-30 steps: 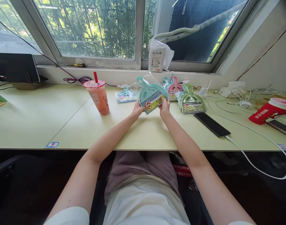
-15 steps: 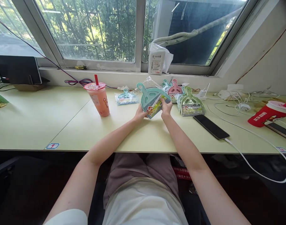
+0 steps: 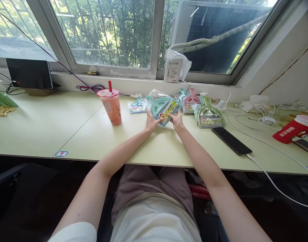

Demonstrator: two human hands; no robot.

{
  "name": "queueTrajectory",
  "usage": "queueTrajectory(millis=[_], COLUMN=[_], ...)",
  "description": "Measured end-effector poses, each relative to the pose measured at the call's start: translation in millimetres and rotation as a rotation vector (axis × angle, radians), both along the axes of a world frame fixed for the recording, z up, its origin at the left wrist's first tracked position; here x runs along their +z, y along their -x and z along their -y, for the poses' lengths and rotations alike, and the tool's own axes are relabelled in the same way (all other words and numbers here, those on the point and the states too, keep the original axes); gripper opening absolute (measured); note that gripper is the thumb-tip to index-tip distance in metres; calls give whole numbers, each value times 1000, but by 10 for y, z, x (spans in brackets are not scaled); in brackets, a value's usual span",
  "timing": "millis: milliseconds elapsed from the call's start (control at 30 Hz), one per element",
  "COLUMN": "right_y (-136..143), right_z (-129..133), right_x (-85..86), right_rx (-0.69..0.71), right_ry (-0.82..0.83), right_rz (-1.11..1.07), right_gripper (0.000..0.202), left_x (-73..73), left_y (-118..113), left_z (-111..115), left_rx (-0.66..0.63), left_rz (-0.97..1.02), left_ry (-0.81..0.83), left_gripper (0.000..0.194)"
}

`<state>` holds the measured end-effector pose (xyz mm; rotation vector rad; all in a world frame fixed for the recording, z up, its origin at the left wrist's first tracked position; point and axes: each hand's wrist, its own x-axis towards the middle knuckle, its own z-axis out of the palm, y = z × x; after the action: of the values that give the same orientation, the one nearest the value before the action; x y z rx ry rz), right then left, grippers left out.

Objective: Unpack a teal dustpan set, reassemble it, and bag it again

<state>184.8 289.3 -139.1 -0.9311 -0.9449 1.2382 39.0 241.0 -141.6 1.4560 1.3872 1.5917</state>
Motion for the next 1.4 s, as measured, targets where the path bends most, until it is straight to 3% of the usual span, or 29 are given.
queueTrajectory(millis=[67, 133, 300, 467, 733, 967, 1033, 1133, 1233, 1400], right_y=[-14, -25, 17, 114, 189, 224, 235, 243, 224, 177], right_z=[1, 7, 63, 126, 178, 178, 160, 137, 133, 147], right_x=[8, 22, 66, 59, 40, 17, -18, -69, -87, -43], right_rx=[-37, -55, -20, 14, 51, 119, 131, 92, 84, 182], right_ry=[14, 6, -7, 5, 17, 28, 76, 168, 141, 61], right_rz=[-5, -16, -7, 37, 18, 59, 76, 87, 91, 156], right_gripper=[45, 45, 46, 48, 46, 49, 57, 85, 103, 80], left_x=[78, 159, 210, 143, 154, 157, 120, 58, 22, 10], left_y=[-40, -49, 48, 107, 42, 115, 151, 178, 174, 165], left_z=[92, 169, 150, 62, 101, 32, -12, -70, -100, -102], left_rx=[205, 271, 69, 81, 97, 214, 173, 114, 82, 52], left_rz=[-140, -269, -554, -743, -803, -773, -809, -898, -972, -962], left_ry=[-68, -125, -231, -145, -110, -133, -99, -42, -21, -56], left_gripper=[111, 96, 56, 37, 40, 43, 41, 42, 36, 27])
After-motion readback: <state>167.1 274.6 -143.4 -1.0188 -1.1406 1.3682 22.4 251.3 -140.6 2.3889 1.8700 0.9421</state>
